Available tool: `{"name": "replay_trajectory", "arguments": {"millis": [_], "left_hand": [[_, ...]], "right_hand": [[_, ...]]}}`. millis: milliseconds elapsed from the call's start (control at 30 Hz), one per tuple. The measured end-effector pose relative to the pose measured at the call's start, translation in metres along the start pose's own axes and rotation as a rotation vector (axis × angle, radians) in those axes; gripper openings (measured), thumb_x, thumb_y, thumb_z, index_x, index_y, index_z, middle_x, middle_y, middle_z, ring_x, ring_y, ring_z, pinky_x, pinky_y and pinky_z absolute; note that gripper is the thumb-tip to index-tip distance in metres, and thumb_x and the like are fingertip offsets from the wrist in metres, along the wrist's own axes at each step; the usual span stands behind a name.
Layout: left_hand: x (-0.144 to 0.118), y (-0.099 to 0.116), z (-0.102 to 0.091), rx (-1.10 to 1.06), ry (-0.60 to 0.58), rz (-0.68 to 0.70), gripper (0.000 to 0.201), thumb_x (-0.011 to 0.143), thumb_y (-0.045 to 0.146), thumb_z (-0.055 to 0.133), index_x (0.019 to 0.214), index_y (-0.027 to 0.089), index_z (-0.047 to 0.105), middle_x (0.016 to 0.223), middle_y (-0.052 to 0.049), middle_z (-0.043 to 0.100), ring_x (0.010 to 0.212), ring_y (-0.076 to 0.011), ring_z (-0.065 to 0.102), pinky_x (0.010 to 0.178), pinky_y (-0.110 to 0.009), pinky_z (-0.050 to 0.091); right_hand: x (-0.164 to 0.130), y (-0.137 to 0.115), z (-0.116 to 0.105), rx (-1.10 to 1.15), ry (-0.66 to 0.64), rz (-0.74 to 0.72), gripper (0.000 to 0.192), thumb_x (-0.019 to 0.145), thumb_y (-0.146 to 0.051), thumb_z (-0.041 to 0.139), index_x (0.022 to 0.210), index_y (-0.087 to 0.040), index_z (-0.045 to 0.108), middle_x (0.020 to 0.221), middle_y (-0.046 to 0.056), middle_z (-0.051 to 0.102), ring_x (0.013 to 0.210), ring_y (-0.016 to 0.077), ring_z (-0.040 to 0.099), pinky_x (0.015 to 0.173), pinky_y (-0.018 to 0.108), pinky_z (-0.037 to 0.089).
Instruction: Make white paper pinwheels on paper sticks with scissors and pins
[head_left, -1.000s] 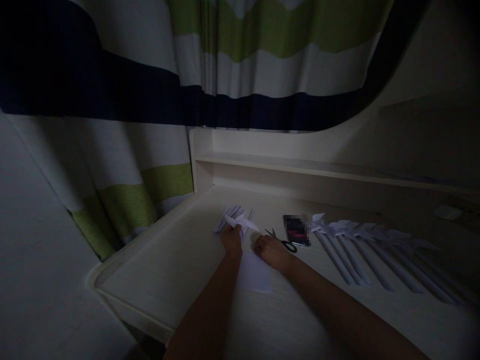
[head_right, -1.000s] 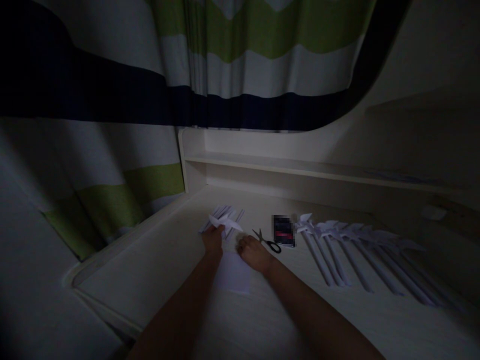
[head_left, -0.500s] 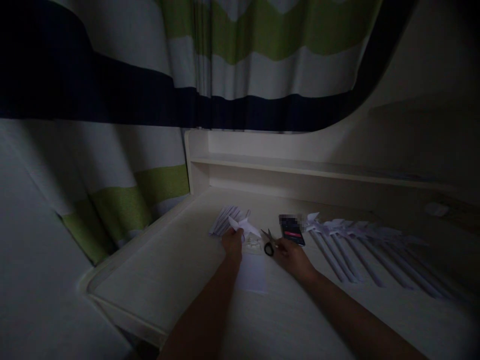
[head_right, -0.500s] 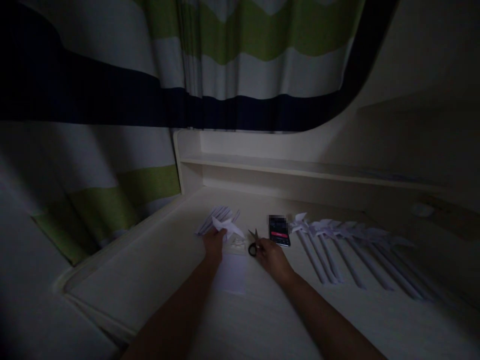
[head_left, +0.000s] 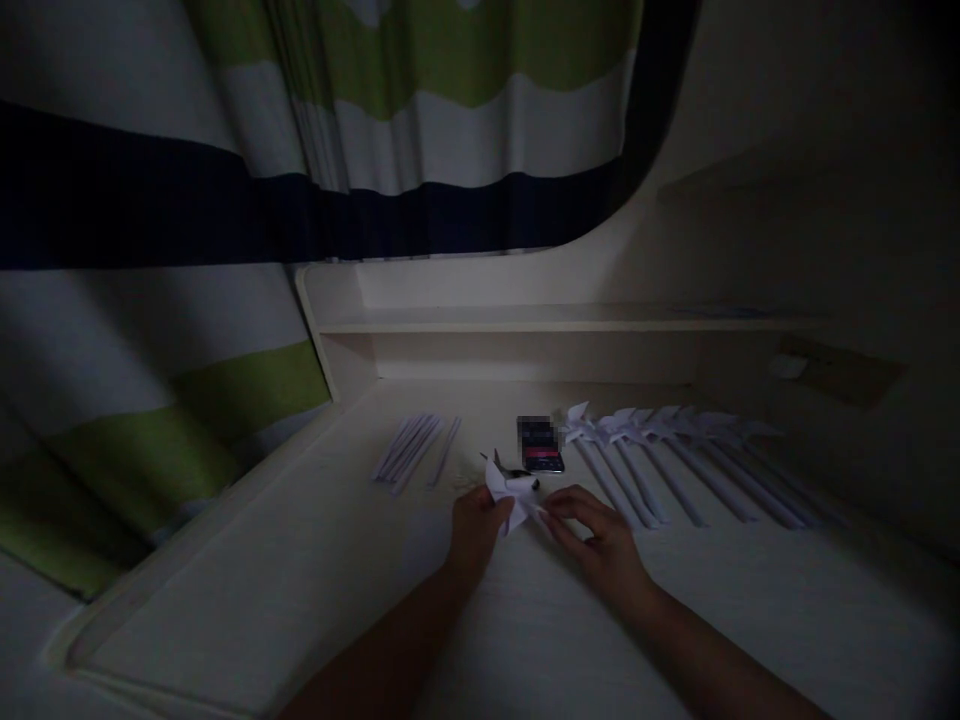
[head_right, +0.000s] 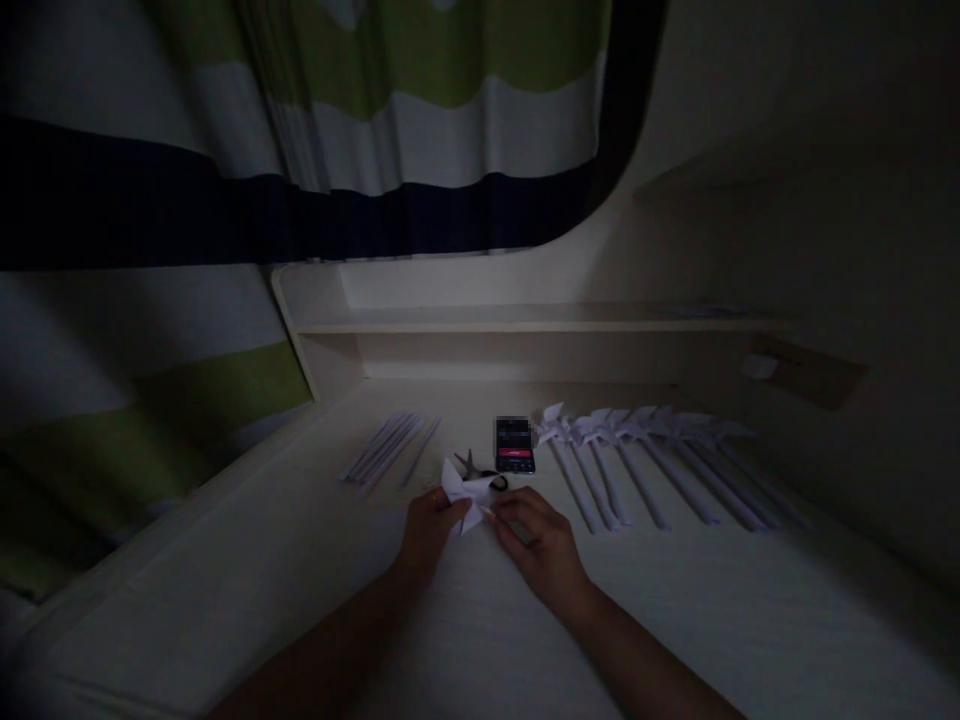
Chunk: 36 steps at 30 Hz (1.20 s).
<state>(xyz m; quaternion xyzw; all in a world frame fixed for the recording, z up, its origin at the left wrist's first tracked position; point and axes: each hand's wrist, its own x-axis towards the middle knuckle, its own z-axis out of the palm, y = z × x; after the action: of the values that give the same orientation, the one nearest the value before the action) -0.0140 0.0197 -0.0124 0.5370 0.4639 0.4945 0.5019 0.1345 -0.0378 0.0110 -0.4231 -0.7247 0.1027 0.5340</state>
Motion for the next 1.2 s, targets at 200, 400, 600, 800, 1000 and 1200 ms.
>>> {"name": "replay_trajectory", "arguments": {"millis": [200, 400, 600, 800, 1000, 1200], "left_hand": [[-0.005, 0.003, 0.008, -0.050, -0.026, -0.034, 0.015, 0.056, 0.023, 0.060, 0.066, 0.013, 0.063, 0.059, -0.001, 0.061, 0.054, -0.0126, 0.052, 0.050, -0.021, 0.038], [-0.009, 0.008, 0.011, -0.108, -0.065, -0.018, 0.017, 0.055, 0.019, 0.061, 0.070, 0.012, 0.064, 0.063, -0.001, 0.062, 0.062, -0.0147, 0.054, 0.058, -0.023, 0.041], [-0.013, 0.008, 0.012, -0.107, -0.064, -0.042, 0.014, 0.054, 0.019, 0.062, 0.066, 0.012, 0.062, 0.058, 0.001, 0.059, 0.052, -0.0105, 0.049, 0.051, -0.020, 0.038], [-0.015, 0.010, 0.012, -0.070, -0.064, -0.046, 0.014, 0.053, 0.023, 0.063, 0.061, 0.012, 0.060, 0.053, 0.002, 0.056, 0.048, -0.0096, 0.047, 0.047, -0.019, 0.035], [-0.014, 0.006, 0.011, -0.039, -0.075, -0.042, 0.015, 0.055, 0.024, 0.061, 0.064, 0.012, 0.060, 0.053, 0.002, 0.055, 0.048, -0.0089, 0.045, 0.047, -0.019, 0.035], [-0.018, 0.013, 0.012, 0.043, -0.056, 0.005, 0.010, 0.058, 0.022, 0.059, 0.058, 0.013, 0.058, 0.046, 0.005, 0.049, 0.043, -0.0064, 0.039, 0.043, -0.017, 0.031]], "right_hand": [[-0.001, 0.007, 0.002, -0.240, 0.035, -0.211, 0.006, 0.077, -0.015, 0.052, 0.075, -0.017, 0.057, 0.072, 0.004, 0.057, 0.070, 0.0149, 0.050, 0.065, 0.031, 0.040], [-0.001, 0.007, 0.004, -0.325, -0.004, -0.226, 0.009, 0.078, -0.018, 0.051, 0.072, -0.017, 0.058, 0.069, 0.003, 0.057, 0.068, 0.0151, 0.049, 0.064, 0.031, 0.037], [-0.002, 0.005, 0.006, -0.378, 0.003, -0.226, 0.009, 0.078, -0.017, 0.052, 0.070, -0.017, 0.057, 0.068, 0.004, 0.057, 0.067, 0.0159, 0.048, 0.064, 0.032, 0.035], [-0.002, 0.003, 0.006, -0.411, -0.015, -0.213, 0.010, 0.078, -0.017, 0.051, 0.071, -0.016, 0.058, 0.067, 0.004, 0.057, 0.067, 0.0163, 0.047, 0.064, 0.033, 0.035], [-0.003, 0.004, 0.007, -0.452, -0.025, -0.225, 0.012, 0.079, -0.017, 0.050, 0.070, -0.015, 0.058, 0.067, 0.005, 0.057, 0.067, 0.0160, 0.046, 0.063, 0.032, 0.034], [-0.004, 0.003, 0.008, -0.529, -0.031, -0.279, 0.012, 0.079, -0.016, 0.049, 0.070, -0.014, 0.057, 0.068, 0.005, 0.059, 0.068, 0.0162, 0.047, 0.064, 0.032, 0.032]]}}
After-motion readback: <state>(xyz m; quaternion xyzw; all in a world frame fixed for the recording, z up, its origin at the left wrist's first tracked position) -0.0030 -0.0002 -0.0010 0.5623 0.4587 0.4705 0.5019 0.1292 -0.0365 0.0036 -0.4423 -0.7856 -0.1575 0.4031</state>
